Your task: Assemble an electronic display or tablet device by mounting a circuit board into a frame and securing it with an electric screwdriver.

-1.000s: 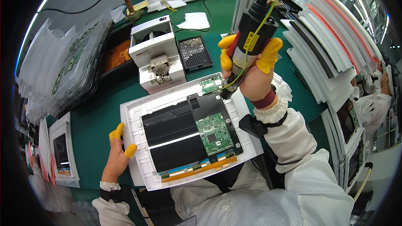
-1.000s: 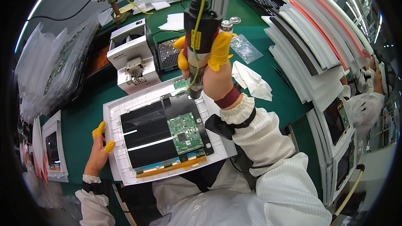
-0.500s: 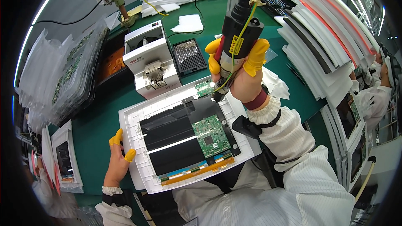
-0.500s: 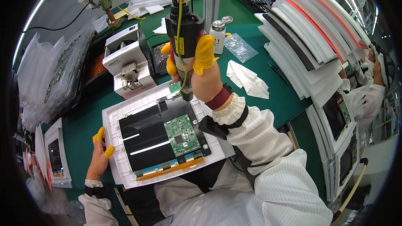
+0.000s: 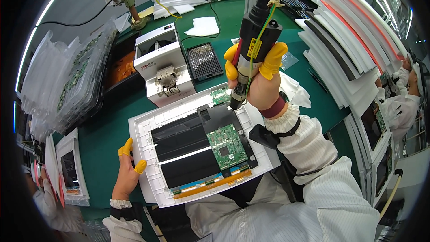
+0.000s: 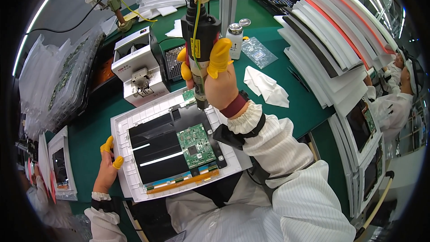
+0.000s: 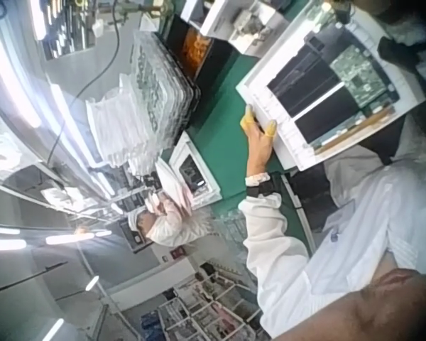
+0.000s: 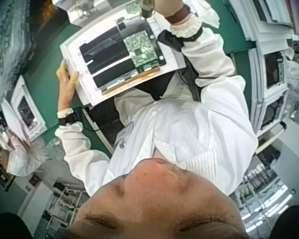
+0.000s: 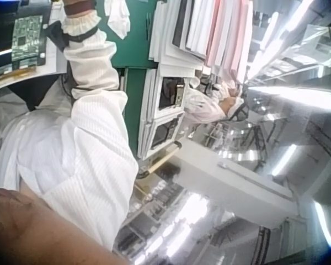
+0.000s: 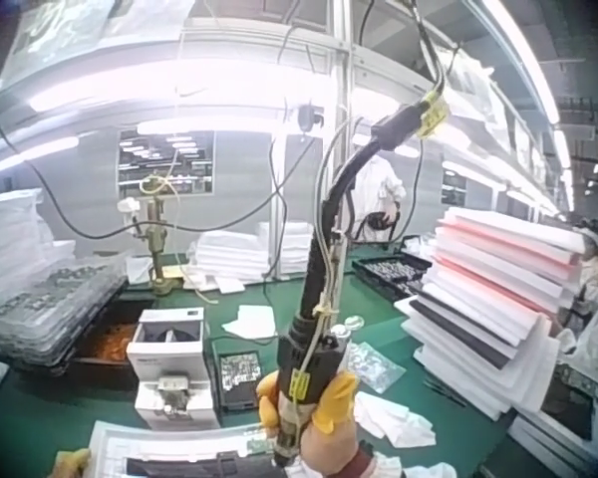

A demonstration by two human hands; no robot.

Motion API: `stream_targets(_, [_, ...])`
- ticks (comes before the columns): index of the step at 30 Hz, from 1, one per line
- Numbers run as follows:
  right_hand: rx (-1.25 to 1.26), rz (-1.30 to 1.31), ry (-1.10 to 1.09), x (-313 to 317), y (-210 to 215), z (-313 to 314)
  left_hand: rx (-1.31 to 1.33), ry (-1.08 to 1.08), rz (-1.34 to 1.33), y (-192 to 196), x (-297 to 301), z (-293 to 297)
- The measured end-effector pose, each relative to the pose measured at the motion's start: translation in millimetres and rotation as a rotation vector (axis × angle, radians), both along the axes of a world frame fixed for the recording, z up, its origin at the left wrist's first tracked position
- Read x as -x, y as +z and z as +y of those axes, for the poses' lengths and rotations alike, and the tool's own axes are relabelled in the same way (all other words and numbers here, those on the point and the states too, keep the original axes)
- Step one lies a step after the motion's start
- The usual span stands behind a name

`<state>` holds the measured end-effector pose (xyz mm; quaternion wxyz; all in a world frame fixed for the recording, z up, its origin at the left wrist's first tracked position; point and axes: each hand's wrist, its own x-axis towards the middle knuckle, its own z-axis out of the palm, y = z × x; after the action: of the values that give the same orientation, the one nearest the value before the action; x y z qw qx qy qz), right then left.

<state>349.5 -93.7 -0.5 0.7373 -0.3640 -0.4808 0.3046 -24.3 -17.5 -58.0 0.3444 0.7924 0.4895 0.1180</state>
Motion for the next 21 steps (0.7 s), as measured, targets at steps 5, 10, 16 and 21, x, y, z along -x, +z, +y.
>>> stream_targets(5, [-0.061, 0.026, 0.049, -0.2, -2.1, 1.5, -0.006, 0.005, 0.033, -1.8, 0.0, 0.9])
stream_targets(10, [-0.018, -0.097, 0.016, 3.0, 8.1, -1.3, 0.000, 0.017, 0.027, -0.3, -0.2, -0.9])
stream_targets(16, [-0.036, -0.119, 0.008, 3.1, 4.9, -4.4, -0.006, 0.009, 0.067, -0.5, 0.6, 0.6])
stream_targets(21, [-0.036, -0.132, 0.006, 4.8, 5.4, -5.0, 0.021, 0.057, 0.133, -7.5, 7.0, 2.8])
